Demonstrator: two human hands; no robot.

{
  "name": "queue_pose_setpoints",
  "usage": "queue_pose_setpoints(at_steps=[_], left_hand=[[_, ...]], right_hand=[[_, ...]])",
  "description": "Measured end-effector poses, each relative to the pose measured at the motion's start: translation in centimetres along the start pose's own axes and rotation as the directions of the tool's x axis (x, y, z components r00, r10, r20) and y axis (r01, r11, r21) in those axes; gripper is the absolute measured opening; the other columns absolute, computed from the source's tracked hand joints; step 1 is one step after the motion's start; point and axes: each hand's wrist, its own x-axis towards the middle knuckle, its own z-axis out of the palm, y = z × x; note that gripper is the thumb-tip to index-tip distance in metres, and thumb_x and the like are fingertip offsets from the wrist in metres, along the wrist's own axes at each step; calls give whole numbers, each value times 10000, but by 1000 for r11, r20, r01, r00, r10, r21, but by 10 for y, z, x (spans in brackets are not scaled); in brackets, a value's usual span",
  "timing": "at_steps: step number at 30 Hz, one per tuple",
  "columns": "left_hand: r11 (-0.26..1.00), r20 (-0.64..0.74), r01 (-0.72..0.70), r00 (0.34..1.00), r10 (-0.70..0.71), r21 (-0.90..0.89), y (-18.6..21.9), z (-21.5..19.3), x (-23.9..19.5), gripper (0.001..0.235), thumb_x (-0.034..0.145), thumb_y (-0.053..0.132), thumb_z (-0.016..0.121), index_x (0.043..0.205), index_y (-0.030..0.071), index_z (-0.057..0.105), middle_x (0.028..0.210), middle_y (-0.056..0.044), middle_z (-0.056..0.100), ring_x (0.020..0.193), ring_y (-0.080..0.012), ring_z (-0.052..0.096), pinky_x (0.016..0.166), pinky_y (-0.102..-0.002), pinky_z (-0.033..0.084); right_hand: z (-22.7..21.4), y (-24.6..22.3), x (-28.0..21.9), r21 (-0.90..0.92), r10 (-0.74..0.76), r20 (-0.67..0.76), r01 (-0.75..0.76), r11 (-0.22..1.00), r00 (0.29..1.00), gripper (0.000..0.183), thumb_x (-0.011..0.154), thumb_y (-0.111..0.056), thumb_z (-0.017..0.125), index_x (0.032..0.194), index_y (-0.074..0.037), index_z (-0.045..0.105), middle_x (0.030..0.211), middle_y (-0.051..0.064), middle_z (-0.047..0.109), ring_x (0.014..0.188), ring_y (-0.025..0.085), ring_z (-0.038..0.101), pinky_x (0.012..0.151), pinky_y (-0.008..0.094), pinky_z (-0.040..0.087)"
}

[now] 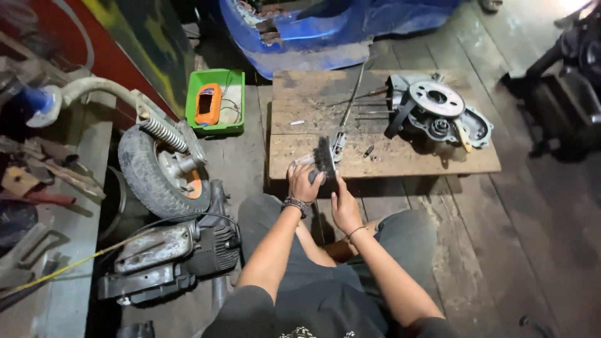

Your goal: Cleaning a motorcycle engine component using a wire brush and a metal scraper to remove debris.

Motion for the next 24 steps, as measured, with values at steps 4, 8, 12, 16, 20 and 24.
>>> queue_pose_setpoints(at_steps=[4, 8, 12, 16, 20, 24], left_hand=[[998, 49, 58, 997, -58, 5, 14, -8, -4, 557, 1000, 597, 496, 1068, 88, 712, 1092, -100, 728, 1111, -286, 645, 1197, -581, 235], [997, 76, 79, 994, -79, 6, 14, -12, 1, 499, 1013, 554, 505, 1084, 99, 697, 1082, -102, 722, 1107, -305, 646, 1178, -597, 261], [998, 69, 43, 997, -45, 35, 4, -2, -3, 478, 995, 580, 521, 1032, 138, 700, 1051, -76, 731, 1104, -274, 646, 1201, -583, 233], [999, 38, 42, 998, -42, 0, 0, 1, -1, 518, 985, 615, 491, 1044, 150, 712, 1064, -44, 735, 1095, -246, 650, 1210, -549, 227], [1000, 54, 29, 998, -29, 1, 2, -2, 2, 498, 986, 618, 474, 1006, 179, 708, 1032, -34, 739, 1093, -231, 656, 1220, -550, 226], [999, 70, 48, 996, -48, -1, 24, -17, -2, 590, 1000, 598, 467, 1068, 69, 721, 1097, -126, 741, 1109, -308, 664, 1216, -572, 224]], right_hand=[[-1, 0, 42, 8, -43, -50, 44, 999, 998, 534, 996, -108, 522, 1524, -93, 439, 1290, 330, 628, 1138, 512, 626, 924, 608, 538], [6, -1, 77, 63, -27, -77, 31, 997, 997, 605, 987, -120, 518, 1568, -208, 376, 1382, 264, 599, 1194, 484, 602, 994, 589, 511], [15, -5, 41, 26, -55, -146, 59, 998, 988, 600, 1037, -169, 522, 1606, -202, 335, 1453, 271, 540, 1257, 451, 579, 991, 547, 516], [19, 16, -7, 47, 59, -7, -58, 997, 998, 656, 1001, -125, 497, 1622, -214, 304, 1366, 256, 610, 1192, 461, 613, 970, 576, 520], [12, 20, 9, 68, 64, -16, -63, 996, 998, 528, 1013, -123, 537, 1532, -131, 441, 1257, 307, 657, 1129, 483, 643, 930, 589, 533], [-1, 10, 72, 168, -3, -94, 19, 986, 996, 475, 1031, -125, 561, 1497, -70, 486, 1289, 326, 637, 1170, 489, 622, 949, 560, 532]])
